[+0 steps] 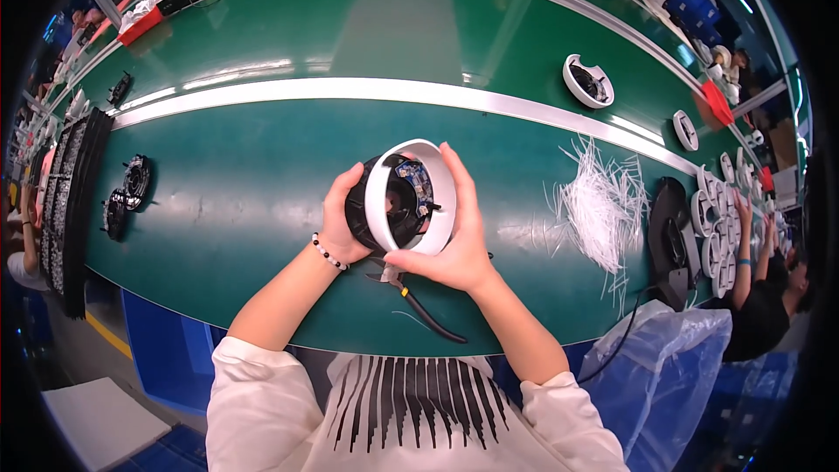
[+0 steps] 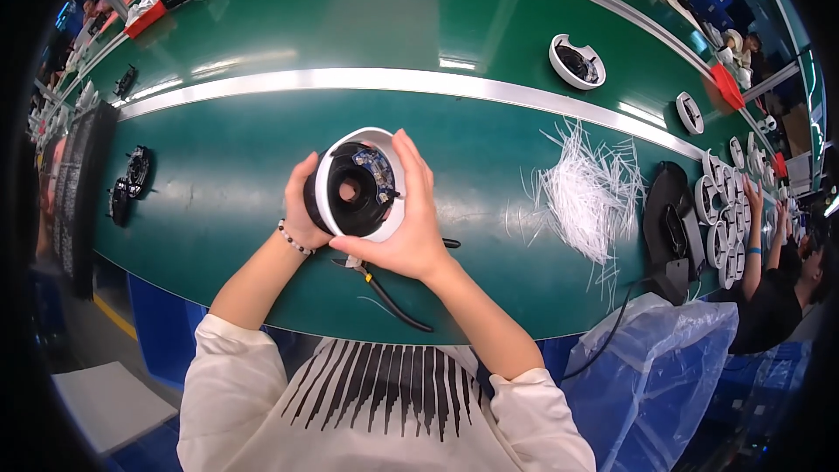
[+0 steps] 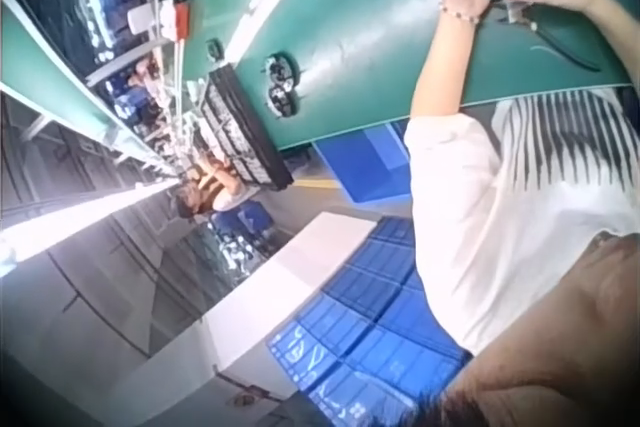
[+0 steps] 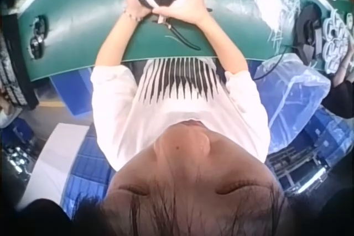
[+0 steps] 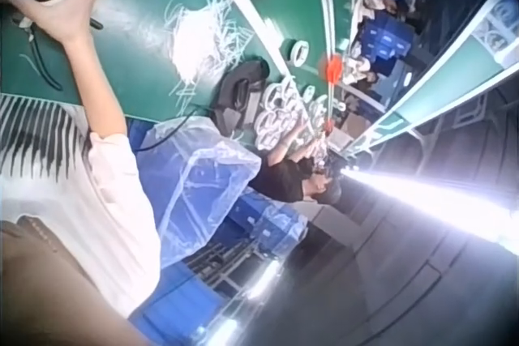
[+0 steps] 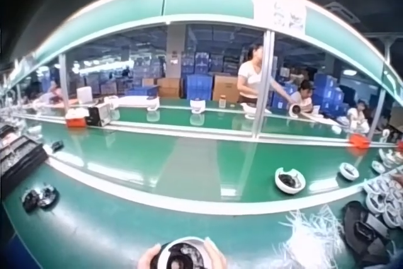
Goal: Assembling circular lighting fixtures on a factory production line, involving fitting circuit boards and plastic rings.
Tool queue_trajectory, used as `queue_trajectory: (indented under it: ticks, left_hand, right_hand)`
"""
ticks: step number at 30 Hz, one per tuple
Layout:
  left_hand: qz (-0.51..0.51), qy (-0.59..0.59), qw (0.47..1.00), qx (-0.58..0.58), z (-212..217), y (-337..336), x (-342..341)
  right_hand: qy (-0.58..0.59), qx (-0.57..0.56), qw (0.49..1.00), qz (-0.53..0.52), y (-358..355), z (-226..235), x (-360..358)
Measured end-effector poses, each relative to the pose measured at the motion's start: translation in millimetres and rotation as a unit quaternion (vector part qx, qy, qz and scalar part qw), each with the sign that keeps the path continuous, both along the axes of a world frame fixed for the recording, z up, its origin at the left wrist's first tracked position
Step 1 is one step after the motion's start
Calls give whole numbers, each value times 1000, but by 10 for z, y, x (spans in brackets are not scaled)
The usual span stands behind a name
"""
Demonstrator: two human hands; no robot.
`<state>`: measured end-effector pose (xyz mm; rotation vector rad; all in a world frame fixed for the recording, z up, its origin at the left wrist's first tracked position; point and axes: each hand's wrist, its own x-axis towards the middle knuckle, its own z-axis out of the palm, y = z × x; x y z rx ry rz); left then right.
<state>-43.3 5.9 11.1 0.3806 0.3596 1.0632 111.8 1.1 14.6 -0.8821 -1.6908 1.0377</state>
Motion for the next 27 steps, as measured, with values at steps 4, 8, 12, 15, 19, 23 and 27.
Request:
queue_trajectory:
  ticks: [4, 8, 12, 15, 19, 23, 27]
  left_hand:
    - [4, -11, 1000, 25, 33, -21, 39]
    - [15, 3, 1000, 8, -117, -20, -20]
    - [-2, -56, 998, 22, -92, -41, 40]
    - [9, -49, 998, 40, -66, -31, 47]
    - [-29, 4, 999, 44, -156, -30, -16]
    - [-16, 43, 997, 58, -159, -54, -3]
    - [10, 41, 988, 147, -112, -25, 47]
  right_hand:
    - [97, -24, 995, 27, 37, 21, 41]
    - [-117, 119, 986, -25, -96, 83, -91]
    - [-147, 142, 978, -47, -110, 64, -150]
    - [-169, 142, 973, -60, -116, 96, -161]
    - [-194, 117, 972, -64, -102, 102, -151]
    - [-182, 85, 978, -52, -72, 74, -133]
    - [-172, 46, 983, -54, -84, 88, -157]
